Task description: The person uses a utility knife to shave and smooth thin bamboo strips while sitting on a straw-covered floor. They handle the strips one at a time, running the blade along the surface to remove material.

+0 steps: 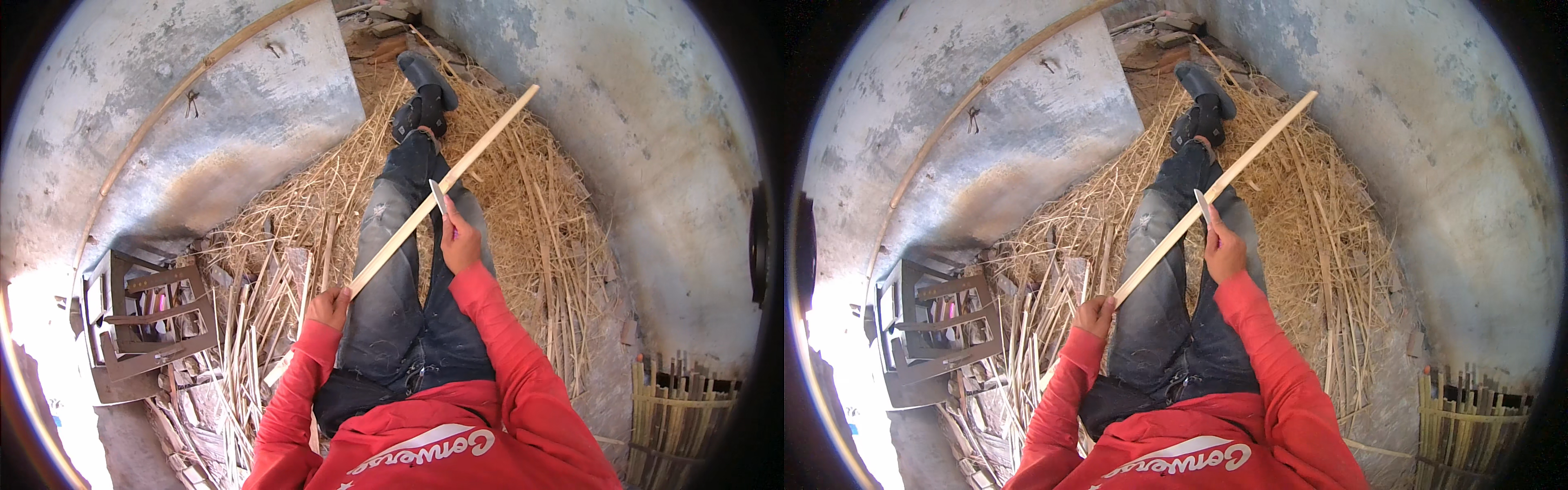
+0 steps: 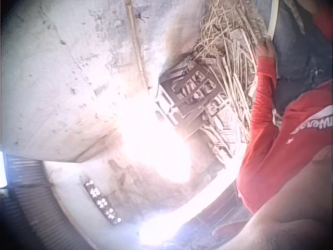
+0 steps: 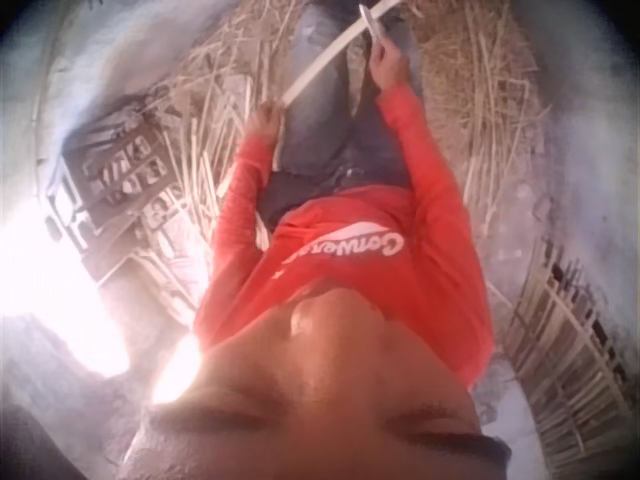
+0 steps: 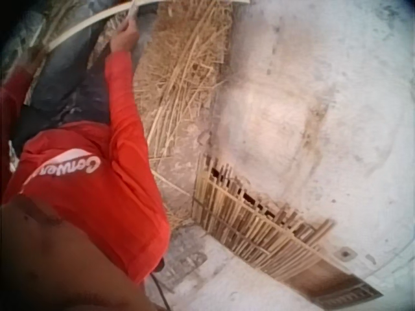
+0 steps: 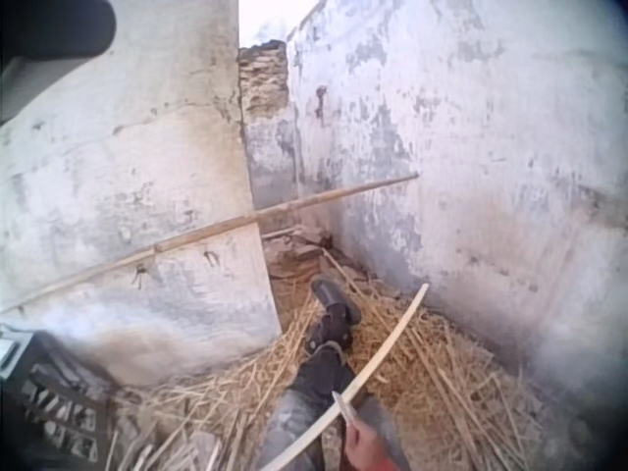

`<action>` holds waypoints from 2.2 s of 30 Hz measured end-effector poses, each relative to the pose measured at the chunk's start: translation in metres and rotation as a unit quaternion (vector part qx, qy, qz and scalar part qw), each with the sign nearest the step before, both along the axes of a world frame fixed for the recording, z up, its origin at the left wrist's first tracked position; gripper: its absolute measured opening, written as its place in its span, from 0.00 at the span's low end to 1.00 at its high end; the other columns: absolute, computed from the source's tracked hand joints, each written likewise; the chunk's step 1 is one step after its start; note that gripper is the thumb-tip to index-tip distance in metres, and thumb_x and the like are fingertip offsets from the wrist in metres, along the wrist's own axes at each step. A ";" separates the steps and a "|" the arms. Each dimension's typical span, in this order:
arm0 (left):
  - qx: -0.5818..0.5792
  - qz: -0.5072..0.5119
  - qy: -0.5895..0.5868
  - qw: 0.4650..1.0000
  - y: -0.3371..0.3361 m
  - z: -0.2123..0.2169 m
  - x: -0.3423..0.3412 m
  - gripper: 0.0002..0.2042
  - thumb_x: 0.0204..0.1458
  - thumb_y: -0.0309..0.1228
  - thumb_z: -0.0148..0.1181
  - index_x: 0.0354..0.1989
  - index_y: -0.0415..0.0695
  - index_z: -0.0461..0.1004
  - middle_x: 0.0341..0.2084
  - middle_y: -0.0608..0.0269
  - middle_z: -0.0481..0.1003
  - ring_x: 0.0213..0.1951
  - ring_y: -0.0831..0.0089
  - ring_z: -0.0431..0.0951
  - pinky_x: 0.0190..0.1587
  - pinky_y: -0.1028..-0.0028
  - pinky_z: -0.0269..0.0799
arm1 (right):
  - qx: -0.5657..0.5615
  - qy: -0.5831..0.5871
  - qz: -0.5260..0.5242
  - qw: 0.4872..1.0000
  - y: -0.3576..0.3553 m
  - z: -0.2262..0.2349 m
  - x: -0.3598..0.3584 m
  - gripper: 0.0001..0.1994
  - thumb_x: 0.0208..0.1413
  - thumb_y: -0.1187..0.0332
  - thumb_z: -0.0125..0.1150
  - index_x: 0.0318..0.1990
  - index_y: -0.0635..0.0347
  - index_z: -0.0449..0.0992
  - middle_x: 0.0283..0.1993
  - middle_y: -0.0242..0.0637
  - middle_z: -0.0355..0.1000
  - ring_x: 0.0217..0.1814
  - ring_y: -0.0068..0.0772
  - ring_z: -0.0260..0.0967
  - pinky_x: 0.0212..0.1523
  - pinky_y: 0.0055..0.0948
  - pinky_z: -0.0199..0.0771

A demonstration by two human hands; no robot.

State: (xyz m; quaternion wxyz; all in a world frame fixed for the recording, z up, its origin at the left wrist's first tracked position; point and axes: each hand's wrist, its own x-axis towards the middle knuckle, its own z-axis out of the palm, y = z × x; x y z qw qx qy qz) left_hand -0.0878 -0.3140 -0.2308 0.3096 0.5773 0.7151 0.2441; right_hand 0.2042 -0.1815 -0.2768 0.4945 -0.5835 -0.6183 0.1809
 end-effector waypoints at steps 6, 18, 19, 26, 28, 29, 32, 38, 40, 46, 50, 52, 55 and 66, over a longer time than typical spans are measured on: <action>-0.005 0.000 0.020 1.000 -0.006 -0.005 -0.008 0.22 0.67 0.47 0.54 0.32 0.38 0.78 0.20 0.44 0.74 0.26 0.45 0.77 0.32 0.55 0.70 | -0.010 -0.053 0.014 0.998 0.011 -0.007 0.002 0.21 0.64 0.74 0.59 0.64 0.49 0.77 0.38 0.57 0.78 0.35 0.56 0.79 0.33 0.41 0.76; -0.038 0.037 0.084 0.995 0.008 -0.009 0.012 0.23 0.65 0.52 0.53 0.32 0.44 0.82 0.27 0.42 0.79 0.35 0.39 0.80 0.38 0.48 0.74 | -0.055 -0.014 0.175 0.983 -0.029 -0.005 -0.027 0.24 0.61 0.74 0.56 0.65 0.47 0.76 0.30 0.57 0.73 0.31 0.59 0.76 0.33 0.47 0.75; -0.033 0.036 0.085 0.995 0.009 -0.010 0.014 0.23 0.65 0.51 0.54 0.32 0.44 0.82 0.27 0.42 0.79 0.35 0.39 0.80 0.38 0.48 0.74 | -0.057 -0.009 0.187 0.981 -0.033 -0.004 -0.030 0.24 0.61 0.73 0.56 0.65 0.47 0.75 0.30 0.57 0.74 0.32 0.59 0.76 0.33 0.47 0.75; -0.019 0.021 0.032 0.999 0.032 -0.022 0.025 0.23 0.66 0.48 0.54 0.29 0.40 0.80 0.26 0.43 0.80 0.32 0.41 0.80 0.38 0.51 0.73 | -0.068 -0.018 0.322 0.944 -0.067 0.020 -0.062 0.22 0.62 0.71 0.57 0.64 0.47 0.76 0.31 0.52 0.76 0.30 0.58 0.75 0.32 0.46 0.75; -0.022 0.015 -0.011 1.000 0.033 -0.018 0.023 0.23 0.66 0.47 0.54 0.28 0.39 0.80 0.24 0.44 0.79 0.30 0.44 0.80 0.37 0.53 0.73 | -0.061 0.016 0.320 0.945 -0.065 0.027 -0.060 0.21 0.62 0.71 0.57 0.63 0.47 0.77 0.31 0.51 0.77 0.31 0.58 0.75 0.32 0.45 0.75; -0.022 0.007 -0.033 0.999 0.035 -0.013 0.023 0.23 0.66 0.47 0.54 0.28 0.38 0.79 0.24 0.45 0.79 0.29 0.45 0.80 0.36 0.53 0.72 | -0.037 0.012 0.275 0.961 -0.057 0.020 -0.054 0.21 0.62 0.71 0.57 0.63 0.47 0.77 0.32 0.51 0.77 0.32 0.57 0.76 0.33 0.45 0.76; -0.022 0.009 -0.034 0.999 0.025 -0.011 0.015 0.25 0.66 0.47 0.55 0.27 0.35 0.79 0.18 0.52 0.76 0.25 0.61 0.78 0.33 0.61 0.70 | 0.023 0.022 0.143 0.989 -0.030 -0.003 -0.032 0.21 0.63 0.72 0.56 0.63 0.47 0.77 0.35 0.53 0.78 0.35 0.57 0.78 0.35 0.44 0.77; 0.020 -0.017 -0.047 0.999 -0.016 -0.003 -0.006 0.18 0.62 0.43 0.62 0.41 0.36 0.82 0.26 0.52 0.81 0.30 0.64 0.81 0.37 0.65 0.74 | -0.009 -0.029 0.052 0.998 0.030 -0.003 0.000 0.23 0.62 0.77 0.59 0.65 0.49 0.76 0.40 0.58 0.77 0.34 0.53 0.80 0.34 0.40 0.77; 0.012 -0.013 -0.038 0.999 -0.021 -0.001 -0.005 0.18 0.62 0.42 0.63 0.43 0.36 0.82 0.27 0.52 0.81 0.30 0.66 0.81 0.38 0.66 0.74 | 0.012 -0.061 0.034 0.997 0.043 -0.005 0.005 0.23 0.63 0.77 0.59 0.65 0.47 0.76 0.38 0.58 0.77 0.33 0.54 0.79 0.33 0.41 0.75; 0.013 -0.009 -0.062 0.998 -0.024 -0.014 -0.009 0.17 0.61 0.41 0.65 0.41 0.35 0.82 0.27 0.49 0.81 0.30 0.65 0.81 0.37 0.66 0.74 | 0.016 -0.034 0.026 0.999 0.044 -0.006 -0.019 0.23 0.61 0.75 0.59 0.64 0.47 0.76 0.32 0.57 0.75 0.32 0.58 0.77 0.31 0.44 0.75; 0.028 -0.018 -0.062 0.998 -0.005 -0.021 0.006 0.17 0.59 0.41 0.66 0.40 0.37 0.82 0.27 0.43 0.81 0.30 0.50 0.83 0.36 0.61 0.75 | 0.044 0.000 0.118 0.992 0.023 -0.025 -0.032 0.24 0.61 0.75 0.58 0.65 0.49 0.76 0.30 0.57 0.74 0.31 0.58 0.77 0.30 0.46 0.75; 0.048 -0.020 -0.049 0.997 0.001 -0.022 0.008 0.17 0.59 0.42 0.66 0.38 0.36 0.81 0.26 0.43 0.80 0.29 0.47 0.82 0.35 0.59 0.75 | 0.030 -0.016 0.163 0.986 0.005 -0.016 -0.048 0.23 0.61 0.74 0.58 0.65 0.50 0.76 0.29 0.54 0.75 0.29 0.55 0.77 0.31 0.44 0.75; 0.069 -0.031 -0.027 0.997 0.019 -0.023 0.012 0.17 0.58 0.41 0.66 0.32 0.36 0.79 0.24 0.42 0.78 0.27 0.45 0.80 0.34 0.56 0.73 | -0.025 -0.080 0.230 0.969 -0.024 0.003 -0.064 0.23 0.61 0.75 0.58 0.64 0.54 0.76 0.29 0.51 0.76 0.29 0.51 0.78 0.31 0.39 0.76; -0.021 -0.082 -0.090 0.992 0.048 -0.024 0.013 0.21 0.65 0.47 0.59 0.33 0.38 0.78 0.17 0.61 0.72 0.22 0.69 0.71 0.28 0.65 0.66 | -0.029 0.028 0.205 0.978 -0.026 0.001 -0.043 0.21 0.62 0.71 0.57 0.63 0.47 0.77 0.43 0.56 0.78 0.36 0.58 0.78 0.34 0.46 0.77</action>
